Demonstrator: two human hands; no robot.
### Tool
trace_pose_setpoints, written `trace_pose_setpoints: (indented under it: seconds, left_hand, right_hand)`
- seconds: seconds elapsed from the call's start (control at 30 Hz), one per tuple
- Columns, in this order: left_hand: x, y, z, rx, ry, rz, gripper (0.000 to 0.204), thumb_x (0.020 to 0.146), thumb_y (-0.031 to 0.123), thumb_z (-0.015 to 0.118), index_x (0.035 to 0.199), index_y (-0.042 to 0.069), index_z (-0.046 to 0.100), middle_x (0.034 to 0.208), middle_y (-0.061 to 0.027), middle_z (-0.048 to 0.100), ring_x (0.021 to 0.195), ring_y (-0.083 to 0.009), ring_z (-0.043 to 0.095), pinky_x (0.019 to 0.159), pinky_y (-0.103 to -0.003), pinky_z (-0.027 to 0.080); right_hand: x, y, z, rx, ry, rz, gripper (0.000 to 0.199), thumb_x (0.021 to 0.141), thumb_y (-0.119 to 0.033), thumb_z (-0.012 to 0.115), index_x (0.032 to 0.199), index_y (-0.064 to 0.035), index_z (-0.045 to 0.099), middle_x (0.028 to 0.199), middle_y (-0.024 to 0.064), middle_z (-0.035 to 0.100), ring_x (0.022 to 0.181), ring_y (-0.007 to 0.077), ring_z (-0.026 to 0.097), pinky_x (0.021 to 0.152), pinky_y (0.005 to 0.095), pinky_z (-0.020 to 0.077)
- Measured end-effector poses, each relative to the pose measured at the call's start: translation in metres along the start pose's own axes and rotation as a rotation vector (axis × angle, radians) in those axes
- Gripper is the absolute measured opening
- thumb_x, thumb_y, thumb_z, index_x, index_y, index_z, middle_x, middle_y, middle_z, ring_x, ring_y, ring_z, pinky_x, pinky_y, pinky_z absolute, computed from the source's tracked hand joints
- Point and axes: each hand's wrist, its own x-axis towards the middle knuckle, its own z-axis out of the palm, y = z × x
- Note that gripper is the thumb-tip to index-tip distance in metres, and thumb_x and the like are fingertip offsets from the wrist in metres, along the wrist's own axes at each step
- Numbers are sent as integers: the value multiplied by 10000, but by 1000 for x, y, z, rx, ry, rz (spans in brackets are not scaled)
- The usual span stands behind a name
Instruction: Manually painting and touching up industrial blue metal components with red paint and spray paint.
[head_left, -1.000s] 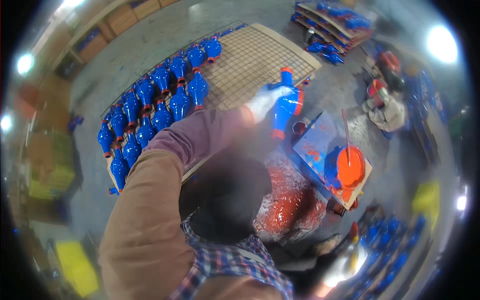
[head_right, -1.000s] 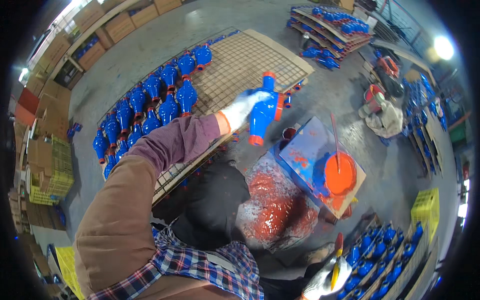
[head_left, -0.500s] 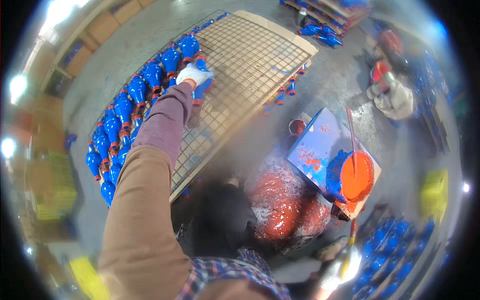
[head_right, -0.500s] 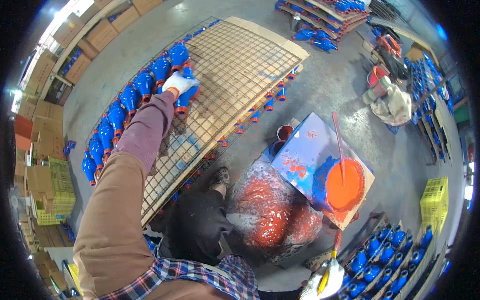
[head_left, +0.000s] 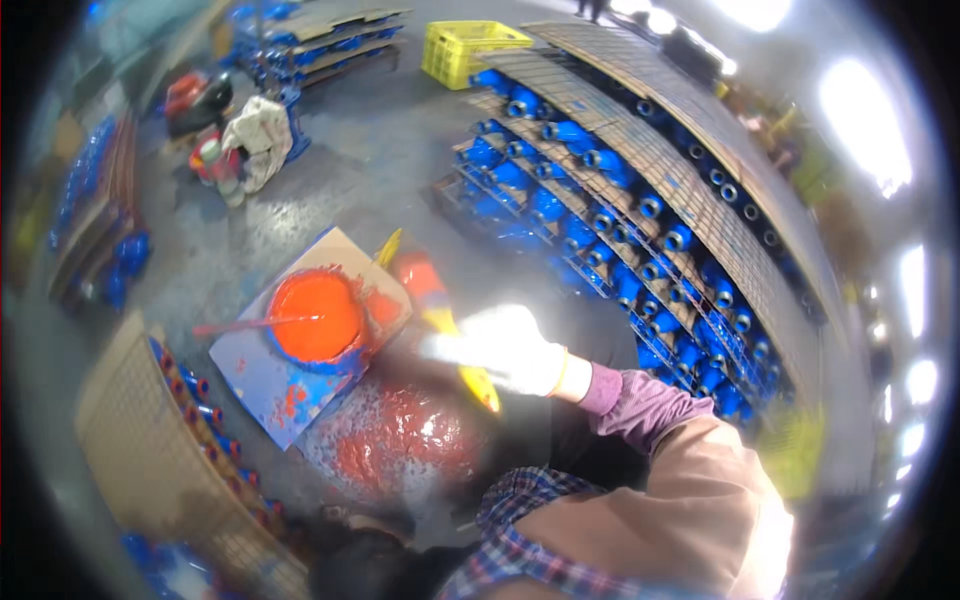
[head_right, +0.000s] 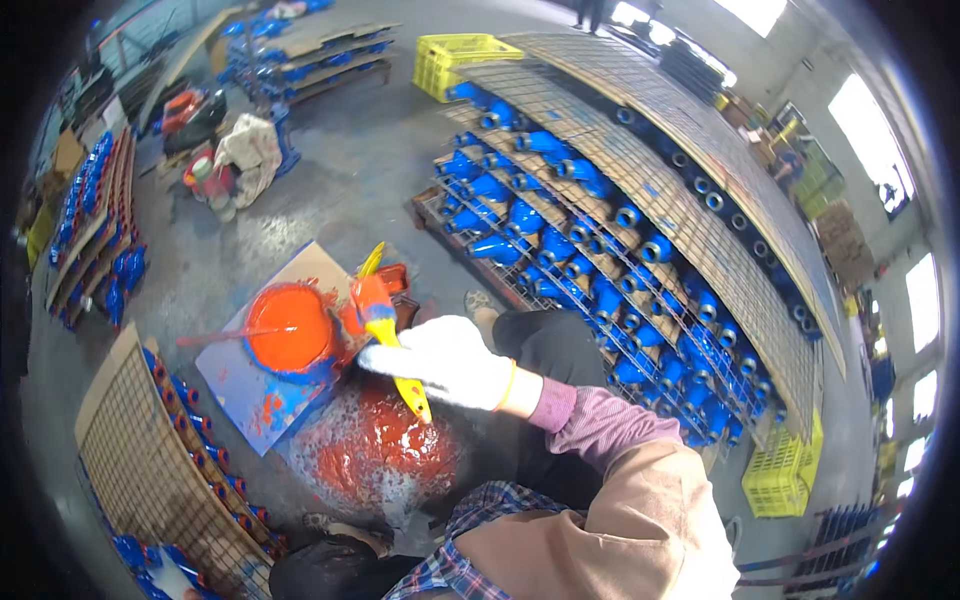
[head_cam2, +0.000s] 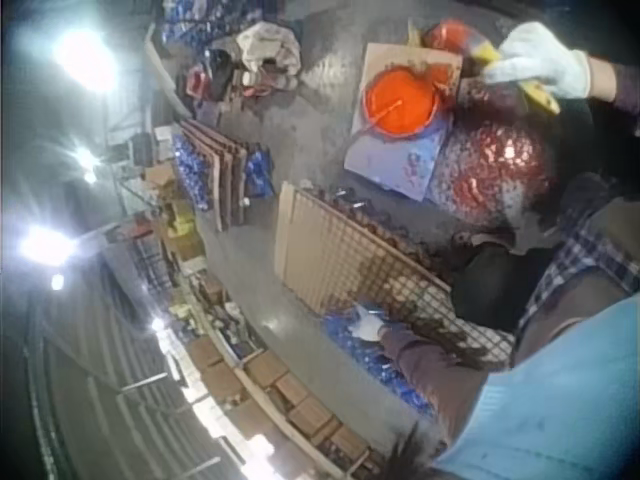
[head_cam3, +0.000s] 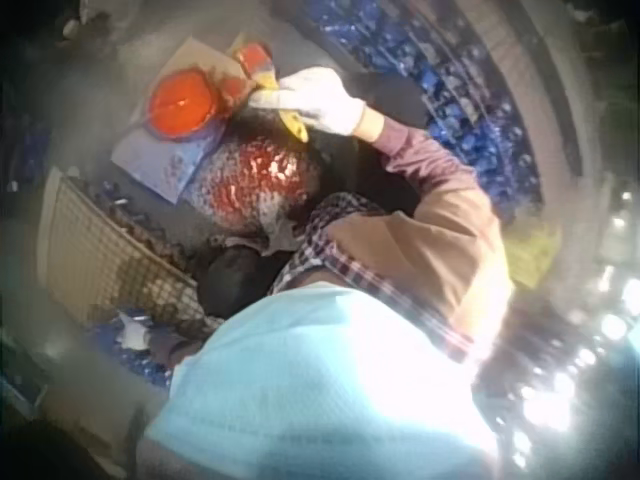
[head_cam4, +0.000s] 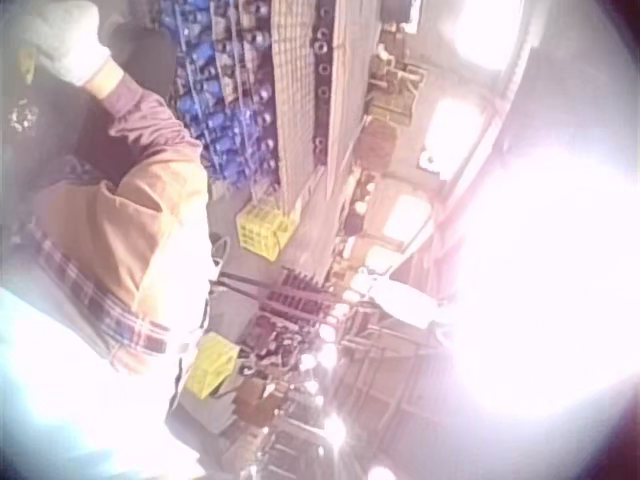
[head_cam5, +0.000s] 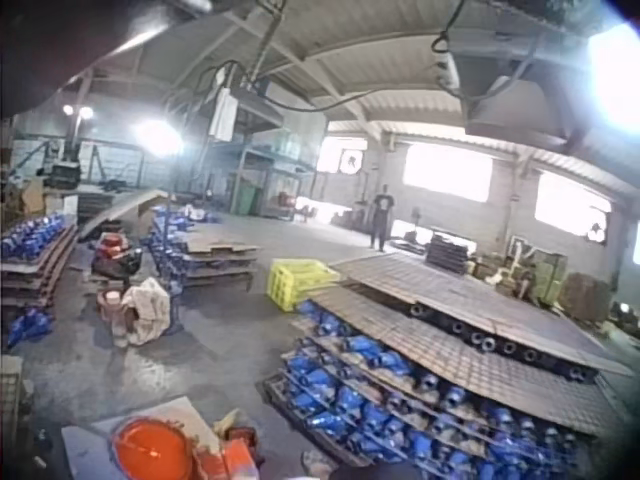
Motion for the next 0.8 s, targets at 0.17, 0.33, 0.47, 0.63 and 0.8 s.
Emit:
trace_pose_setpoints:
  seconds: [0.17, 0.33, 0.47, 0.63, 0.8]
  left_hand:
    - [-80, 38, -27, -59, 603, 338, 410, 999, 467, 516, 1212, 162, 689, 1279, -128, 652, 1037, -349, 619, 882, -588, 457]
    - [-136, 105, -103, -441, 630, 283, 410, 987, 461, 539, 1183, 139, 701, 1206, -143, 670, 993, -339, 636, 850, -549, 481]
    - [-154, 136, -141, -595, 580, 219, 411, 978, 456, 557, 1159, 121, 711, 1149, -155, 684, 959, -332, 650, 825, -518, 501]
    - [-173, 139, -167, -665, 499, 120, 414, 966, 450, 580, 1130, 98, 723, 1076, -171, 701, 915, -322, 666, 793, -480, 525]
    - [-192, 131, -192, -671, 418, 45, 419, 954, 445, 603, 1101, 76, 735, 1004, -186, 719, 872, -313, 683, 762, -441, 549]
  right_hand:
    - [-18, 19, -79, 275, 336, 273, 124, 909, -288, 744, 858, -177, 765, 652, 17, 638, 558, 143, 605, 500, 310, 445]
    - [-92, 85, -228, -966, 255, 98, 181, 815, -181, 687, 996, -185, 693, 722, 100, 625, 625, 318, 638, 564, 419, 501]
    - [-170, 140, -341, -1358, 323, 297, 224, 768, -119, 719, 984, -148, 667, 833, 140, 640, 770, 368, 639, 663, 467, 508]
    - [-243, 214, -418, -1340, 519, 438, 313, 791, -92, 713, 1088, -156, 635, 1010, 141, 639, 927, 377, 623, 756, 469, 520]
    - [-255, 264, -460, -1403, 560, 489, 220, 888, -140, 625, 1100, -197, 617, 1005, 113, 623, 914, 338, 627, 736, 448, 533]
